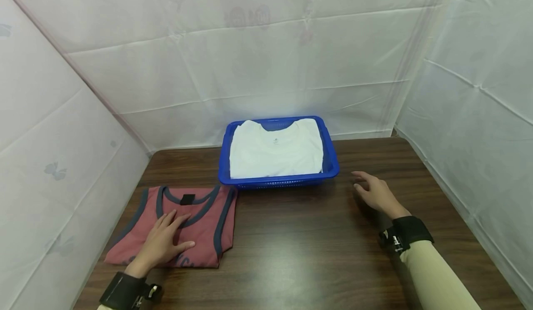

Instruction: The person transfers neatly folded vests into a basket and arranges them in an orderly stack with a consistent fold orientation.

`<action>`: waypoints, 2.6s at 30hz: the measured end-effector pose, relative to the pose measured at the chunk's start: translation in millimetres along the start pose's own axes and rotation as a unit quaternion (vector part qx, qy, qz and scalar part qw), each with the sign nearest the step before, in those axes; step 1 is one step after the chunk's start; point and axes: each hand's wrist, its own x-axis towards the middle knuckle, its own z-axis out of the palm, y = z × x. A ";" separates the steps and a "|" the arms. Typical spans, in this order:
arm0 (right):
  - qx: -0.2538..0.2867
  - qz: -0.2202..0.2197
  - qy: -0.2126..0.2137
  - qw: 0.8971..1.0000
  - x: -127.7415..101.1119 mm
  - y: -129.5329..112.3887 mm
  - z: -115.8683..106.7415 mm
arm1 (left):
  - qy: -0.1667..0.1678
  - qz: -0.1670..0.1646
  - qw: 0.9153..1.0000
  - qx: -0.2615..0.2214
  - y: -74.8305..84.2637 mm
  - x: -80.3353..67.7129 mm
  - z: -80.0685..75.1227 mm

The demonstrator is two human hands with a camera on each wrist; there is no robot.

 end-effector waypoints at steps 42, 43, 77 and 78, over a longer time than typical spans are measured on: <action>0.002 0.006 0.009 1.000 -2.1 -0.8 2.4 | -0.039 -0.112 0.993 0.002 -74.0 43.6 -40.3; 0.001 0.006 0.009 1.000 -2.0 -0.6 2.5 | -0.038 -0.113 0.993 0.005 -73.0 43.7 -41.1; -0.005 0.004 0.006 1.000 -2.3 -0.6 4.2 | -0.078 -0.061 0.994 -0.055 -21.1 34.1 -39.1; -0.005 0.004 0.005 1.000 -2.4 -0.7 4.1 | -0.080 -0.060 0.993 -0.059 -19.1 33.8 -38.2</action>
